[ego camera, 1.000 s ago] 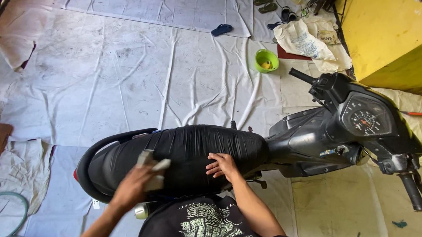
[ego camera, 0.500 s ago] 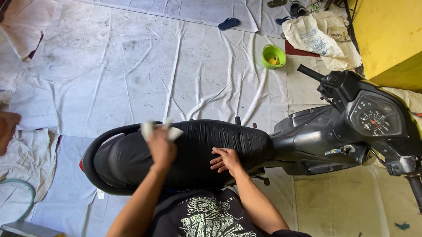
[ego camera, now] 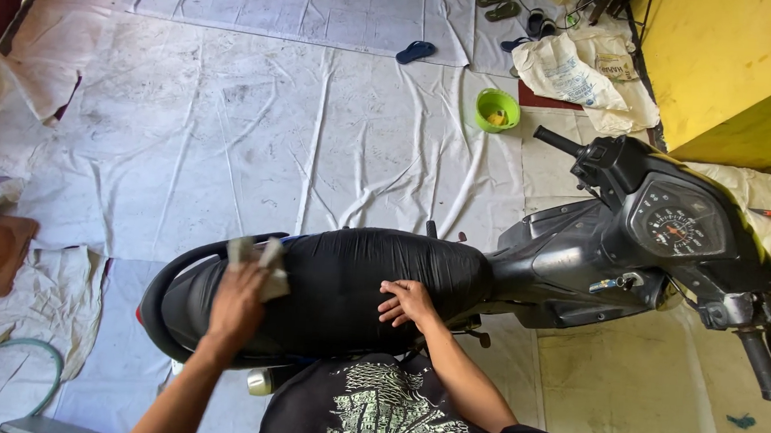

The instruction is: The person wipes the black seat of a motorcycle with a white cloth. They repeatedly rub the cloth over the seat's surface, covering the entire area from the rear to the front.

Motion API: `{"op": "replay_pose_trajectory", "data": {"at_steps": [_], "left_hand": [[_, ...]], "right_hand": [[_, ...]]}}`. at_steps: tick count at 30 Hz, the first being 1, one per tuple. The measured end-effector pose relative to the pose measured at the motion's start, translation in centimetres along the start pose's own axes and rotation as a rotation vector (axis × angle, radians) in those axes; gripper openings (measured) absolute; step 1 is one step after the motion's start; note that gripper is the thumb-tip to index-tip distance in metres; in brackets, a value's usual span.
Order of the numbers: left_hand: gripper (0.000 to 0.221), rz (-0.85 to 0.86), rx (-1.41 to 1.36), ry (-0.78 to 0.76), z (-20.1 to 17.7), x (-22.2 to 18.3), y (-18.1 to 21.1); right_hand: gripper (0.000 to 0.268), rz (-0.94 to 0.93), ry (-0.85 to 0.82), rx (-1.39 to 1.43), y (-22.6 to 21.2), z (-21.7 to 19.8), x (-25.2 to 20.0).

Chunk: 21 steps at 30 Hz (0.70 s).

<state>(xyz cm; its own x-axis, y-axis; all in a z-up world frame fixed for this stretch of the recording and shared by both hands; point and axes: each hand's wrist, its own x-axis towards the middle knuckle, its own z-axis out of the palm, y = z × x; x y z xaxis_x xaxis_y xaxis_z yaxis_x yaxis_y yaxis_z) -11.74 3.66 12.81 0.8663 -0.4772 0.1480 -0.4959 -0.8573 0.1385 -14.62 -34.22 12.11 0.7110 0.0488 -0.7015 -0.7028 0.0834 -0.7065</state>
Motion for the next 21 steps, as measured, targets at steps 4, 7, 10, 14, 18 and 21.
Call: {"op": "replay_pose_trajectory", "data": {"at_steps": [4, 7, 10, 14, 18, 21], "left_hand": [[0.067, -0.365, 0.152, 0.177, 4.5, 0.6, -2.3], [0.063, -0.512, 0.162, 0.298, 7.2, 4.9, 1.3], [0.055, -0.544, 0.086, 0.361, 6.2, 9.7, 8.6], [0.044, -0.322, -0.102, 0.448, 7.8, 14.7, 17.2], [0.046, -0.073, -0.764, 0.158, 12.7, 13.5, 22.1], [0.066, 0.071, -0.355, -0.190, 10.3, 13.1, 21.3]], "right_hand": [[0.043, 0.016, -0.047, -0.135, -1.0, -1.6, -0.4], [0.041, 0.009, -0.063, -0.196, -2.3, -3.0, 0.2], [0.041, 0.010, -0.059, -0.216, -2.4, -4.8, 0.5], [0.039, -0.005, -0.052, -0.242, -2.1, -7.6, 1.8], [0.032, -0.045, -0.016, -0.263, -1.2, -10.4, 3.1], [0.039, -0.005, -0.034, -0.263, -1.9, -12.4, 3.0]]}}
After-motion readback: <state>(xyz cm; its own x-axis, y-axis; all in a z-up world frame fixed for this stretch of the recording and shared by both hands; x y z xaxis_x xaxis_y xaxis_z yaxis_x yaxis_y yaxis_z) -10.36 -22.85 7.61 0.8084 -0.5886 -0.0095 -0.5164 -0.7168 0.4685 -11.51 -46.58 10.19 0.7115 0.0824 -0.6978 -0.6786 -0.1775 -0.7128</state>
